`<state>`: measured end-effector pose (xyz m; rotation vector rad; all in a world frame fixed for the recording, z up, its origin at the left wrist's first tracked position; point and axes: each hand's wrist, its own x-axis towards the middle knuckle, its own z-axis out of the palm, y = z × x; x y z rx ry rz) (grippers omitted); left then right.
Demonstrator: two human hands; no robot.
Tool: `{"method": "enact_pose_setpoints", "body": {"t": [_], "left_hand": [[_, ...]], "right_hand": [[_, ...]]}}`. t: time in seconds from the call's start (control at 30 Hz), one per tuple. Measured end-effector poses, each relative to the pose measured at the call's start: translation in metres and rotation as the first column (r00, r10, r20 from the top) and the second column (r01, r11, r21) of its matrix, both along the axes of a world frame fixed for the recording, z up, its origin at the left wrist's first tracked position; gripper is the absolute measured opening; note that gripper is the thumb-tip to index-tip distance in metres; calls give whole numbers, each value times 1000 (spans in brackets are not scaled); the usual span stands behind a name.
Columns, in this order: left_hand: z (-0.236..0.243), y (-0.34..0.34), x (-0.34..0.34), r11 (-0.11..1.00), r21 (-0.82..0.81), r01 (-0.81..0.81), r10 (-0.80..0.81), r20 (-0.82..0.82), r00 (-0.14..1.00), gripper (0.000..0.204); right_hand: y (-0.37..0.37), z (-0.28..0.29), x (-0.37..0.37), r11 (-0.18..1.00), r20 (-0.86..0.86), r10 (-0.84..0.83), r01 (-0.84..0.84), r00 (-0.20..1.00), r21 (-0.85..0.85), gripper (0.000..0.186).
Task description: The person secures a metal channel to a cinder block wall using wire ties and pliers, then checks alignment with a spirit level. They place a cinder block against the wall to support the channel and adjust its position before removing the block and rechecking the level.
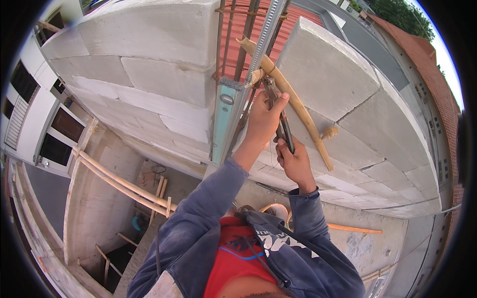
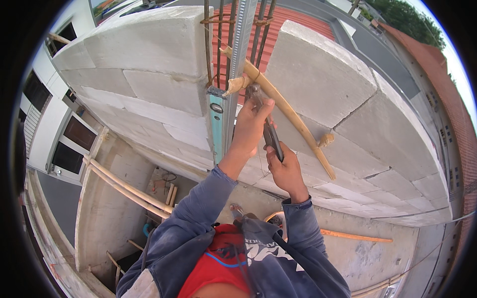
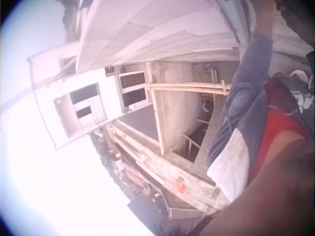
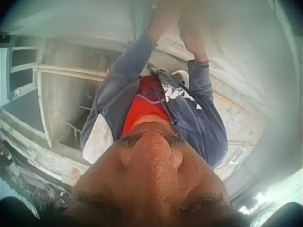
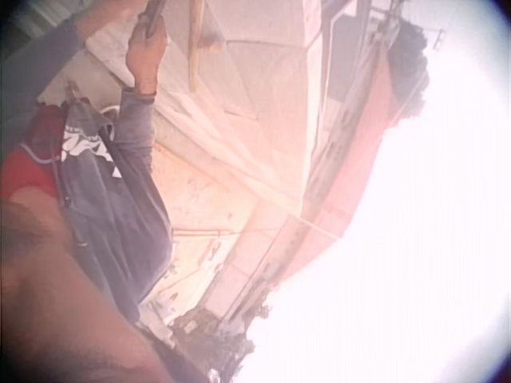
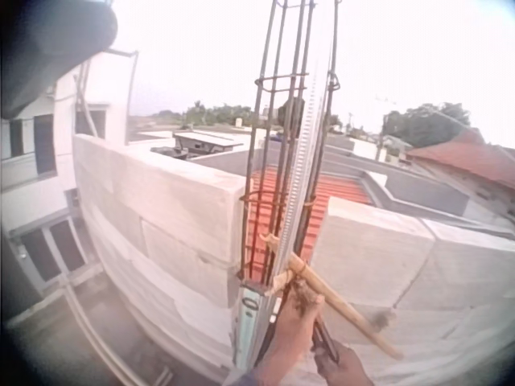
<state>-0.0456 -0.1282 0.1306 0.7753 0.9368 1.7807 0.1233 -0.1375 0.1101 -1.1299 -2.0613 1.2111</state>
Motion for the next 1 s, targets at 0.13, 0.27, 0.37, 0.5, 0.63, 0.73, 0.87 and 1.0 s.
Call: {"method": "enact_pose_setpoints", "body": {"t": [0.13,0.27,0.37,0.5,0.63,0.73,0.87,1.0], "left_hand": [[-4,-3,-6,957,113,267,-289,294,911,32],[-6,14,7,901,267,342,-431,465,773,35],[-10,20,13,947,184,264,-321,482,815,41],[3,20,29,994,-110,26,20,397,918,46],[9,19,34,969,-234,-74,149,324,934,42],[7,16,32,977,-194,-88,119,154,981,36],[-1,-4,18,998,-57,-6,15,161,987,28],[0,-6,8,953,124,276,-303,434,849,29]], "right_hand": [[28,11,19,702,-453,75,-369,888,-609,36],[45,1,31,636,-527,125,-475,841,-608,44],[39,0,36,880,-402,212,-352,891,-318,52],[-13,27,14,936,135,72,-114,988,333,67],[-1,-6,-2,913,194,-163,73,967,401,46],[12,-10,4,896,108,-44,-9,993,445,25],[23,2,16,892,-221,203,-273,954,-360,26],[21,-21,18,359,-673,16,-633,739,-686,36]]}}
